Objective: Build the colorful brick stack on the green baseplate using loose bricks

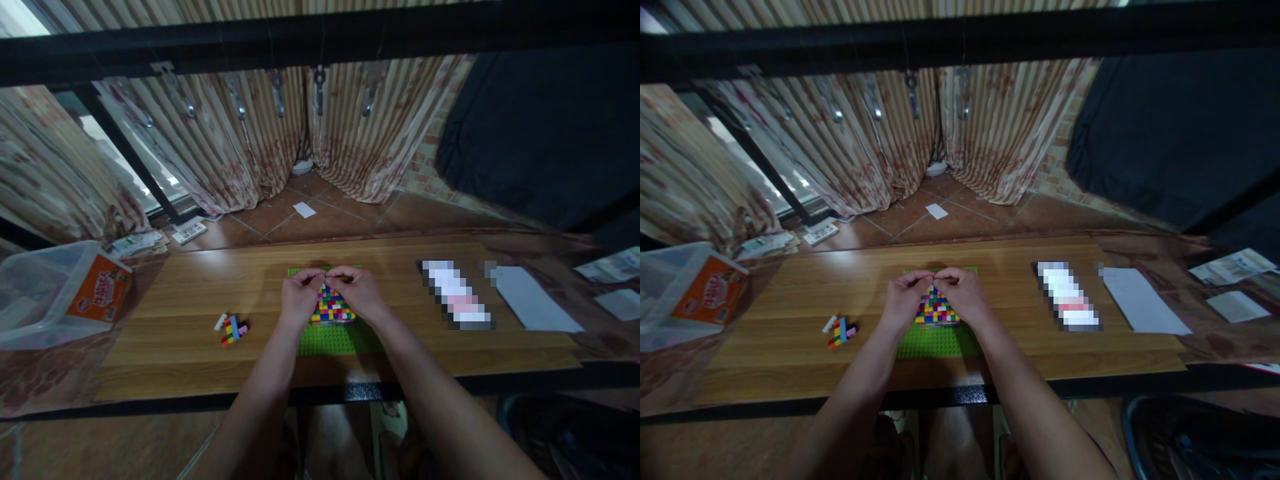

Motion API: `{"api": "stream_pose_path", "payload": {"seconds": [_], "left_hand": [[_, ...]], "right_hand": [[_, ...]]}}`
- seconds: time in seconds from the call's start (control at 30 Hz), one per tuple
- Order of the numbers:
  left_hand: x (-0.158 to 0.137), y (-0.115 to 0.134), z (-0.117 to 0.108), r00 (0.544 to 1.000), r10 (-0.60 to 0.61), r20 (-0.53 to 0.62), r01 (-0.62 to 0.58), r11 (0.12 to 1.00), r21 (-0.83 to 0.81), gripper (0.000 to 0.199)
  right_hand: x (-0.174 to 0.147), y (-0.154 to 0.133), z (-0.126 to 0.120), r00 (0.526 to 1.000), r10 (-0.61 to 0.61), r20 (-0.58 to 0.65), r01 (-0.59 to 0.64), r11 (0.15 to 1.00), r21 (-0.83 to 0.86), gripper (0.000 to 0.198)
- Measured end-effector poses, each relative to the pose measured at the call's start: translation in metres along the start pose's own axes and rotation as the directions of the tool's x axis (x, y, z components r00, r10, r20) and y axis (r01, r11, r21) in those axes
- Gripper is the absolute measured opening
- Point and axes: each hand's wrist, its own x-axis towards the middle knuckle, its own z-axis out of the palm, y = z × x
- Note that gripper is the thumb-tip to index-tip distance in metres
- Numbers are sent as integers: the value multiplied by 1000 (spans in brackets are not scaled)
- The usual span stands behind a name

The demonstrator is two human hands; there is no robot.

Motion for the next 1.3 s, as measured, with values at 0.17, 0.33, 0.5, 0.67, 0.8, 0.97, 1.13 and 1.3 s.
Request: {"api": "stream_pose_path", "payload": {"seconds": [0.17, 0.33, 0.5, 0.67, 0.8, 0.97, 1.13, 1.3], "left_hand": [[-4, 4, 1, 1000, 8, 24, -8, 1000, -2, 18], [-6, 7, 3, 999, -28, 36, 31, 996, -83, 25], [-4, 5, 4, 1000, -19, 17, 21, 993, -115, 23], [-4, 3, 5, 1000, 23, -7, -23, 995, -93, 18], [-5, 1, 7, 999, 33, -14, -35, 993, -110, 16], [-10, 2, 11, 996, 20, -86, -35, 985, -170, 20], [-18, 8, 14, 986, -60, -155, 21, 970, -243, 30], [-20, 7, 17, 981, -123, -152, 63, 935, -349, 36]], "right_hand": [[-1, 0, -3, 993, 112, 22, -114, 981, 157, 29], [-1, 3, 2, 990, 137, -13, -134, 981, 141, 36], [1, 6, 9, 997, 68, -47, -66, 997, 29, 32], [1, 6, 11, 994, 74, -81, -70, 996, 52, 29], [-1, 5, 15, 992, 83, -97, -73, 993, 97, 27], [-5, 4, 15, 972, 121, -201, -70, 967, 245, 35], [-21, 6, 7, 901, 219, -373, -101, 945, 312, 42], [-38, 9, 13, 914, 249, -321, -152, 942, 298, 45]]}}
